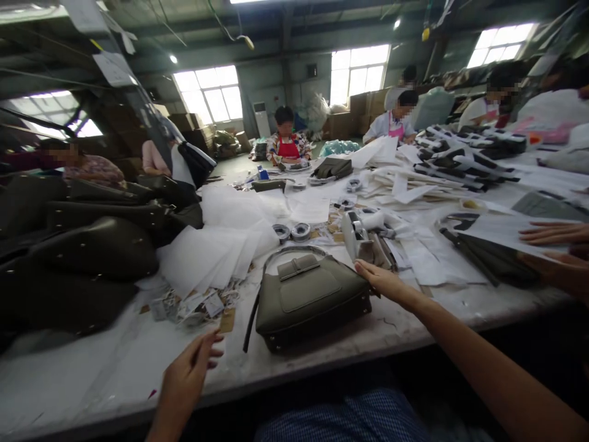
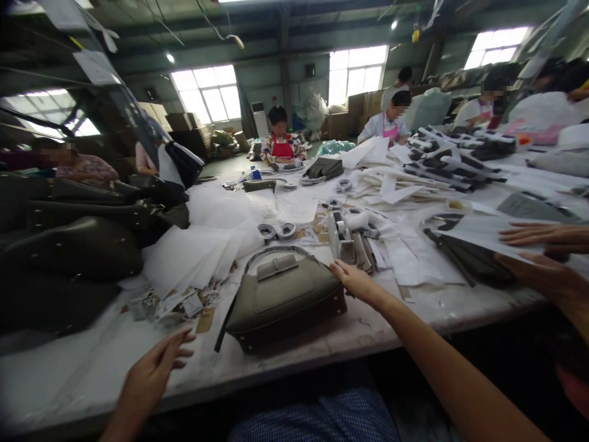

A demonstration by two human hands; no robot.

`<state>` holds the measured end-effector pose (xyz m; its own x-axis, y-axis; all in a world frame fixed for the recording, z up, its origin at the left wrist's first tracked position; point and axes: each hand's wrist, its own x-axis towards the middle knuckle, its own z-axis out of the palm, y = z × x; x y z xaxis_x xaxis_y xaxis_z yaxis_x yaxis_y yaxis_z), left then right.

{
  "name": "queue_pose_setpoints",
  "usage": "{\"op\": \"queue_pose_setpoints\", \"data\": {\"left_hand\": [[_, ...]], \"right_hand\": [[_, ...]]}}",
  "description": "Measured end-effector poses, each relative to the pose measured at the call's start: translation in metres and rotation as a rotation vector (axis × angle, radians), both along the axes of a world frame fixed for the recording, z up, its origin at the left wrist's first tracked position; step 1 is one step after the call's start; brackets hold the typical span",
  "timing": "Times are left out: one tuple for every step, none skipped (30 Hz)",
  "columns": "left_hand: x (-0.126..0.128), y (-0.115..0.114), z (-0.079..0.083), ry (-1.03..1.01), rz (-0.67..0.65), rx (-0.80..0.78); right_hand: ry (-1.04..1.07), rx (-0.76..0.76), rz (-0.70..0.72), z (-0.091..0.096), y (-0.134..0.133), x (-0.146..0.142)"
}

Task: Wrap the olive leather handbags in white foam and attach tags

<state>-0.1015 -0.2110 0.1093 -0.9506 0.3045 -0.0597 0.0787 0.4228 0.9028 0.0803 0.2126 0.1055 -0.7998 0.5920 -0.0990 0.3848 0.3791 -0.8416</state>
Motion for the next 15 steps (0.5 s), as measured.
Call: {"op": "queue_pose_setpoints", "data": {"left_hand": [[-0.001,0.023,-0.001,-0.120,-0.050,0.108],[-0.002,0.046,-0.003,-0.238,-0.091,0.173],[-0.001,0.067,-0.004,-0.272,-0.116,0.204],[0.000,0.085,-0.005,-0.287,-0.138,0.230],[0.002,0.099,-0.005,-0.303,-0.156,0.261],[0.005,0.110,-0.004,-0.309,-0.164,0.290],[0.007,0.117,0.000,-0.312,-0.170,0.321],[0.011,0.121,0.006,-0.306,-0.173,0.358],[0.014,0.122,0.015,-0.278,-0.175,0.399],[0.019,0.122,0.026,-0.222,-0.172,0.440],[0.025,0.122,0.039,-0.135,-0.167,0.473],[0.033,0.121,0.053,-0.007,-0.158,0.491],[0.043,0.120,0.065,0.139,-0.137,0.474],[0.055,0.120,0.076,0.288,-0.142,0.416],[0.068,0.122,0.083,0.445,-0.145,0.353]], "right_hand": [[-0.054,-0.172,0.033,0.001,-0.001,0.001],[-0.100,-0.322,0.060,0.002,-0.004,0.004],[-0.127,-0.431,0.079,0.002,-0.007,0.007],[-0.127,-0.493,0.090,0.001,-0.011,0.011],[-0.103,-0.514,0.091,0.000,-0.015,0.014],[-0.063,-0.512,0.088,-0.002,-0.018,0.017],[-0.015,-0.500,0.090,-0.004,-0.020,0.019],[0.038,-0.483,0.096,-0.006,-0.022,0.020],[0.093,-0.461,0.106,-0.007,-0.024,0.019],[0.152,-0.431,0.113,-0.008,-0.025,0.017],[0.210,-0.395,0.122,-0.008,-0.026,0.013],[0.262,-0.353,0.131,-0.007,-0.028,0.007],[0.305,-0.301,0.137,-0.005,-0.031,0.000],[0.342,-0.234,0.145,-0.001,-0.035,-0.008],[0.374,-0.158,0.159,0.003,-0.041,-0.016]]}}
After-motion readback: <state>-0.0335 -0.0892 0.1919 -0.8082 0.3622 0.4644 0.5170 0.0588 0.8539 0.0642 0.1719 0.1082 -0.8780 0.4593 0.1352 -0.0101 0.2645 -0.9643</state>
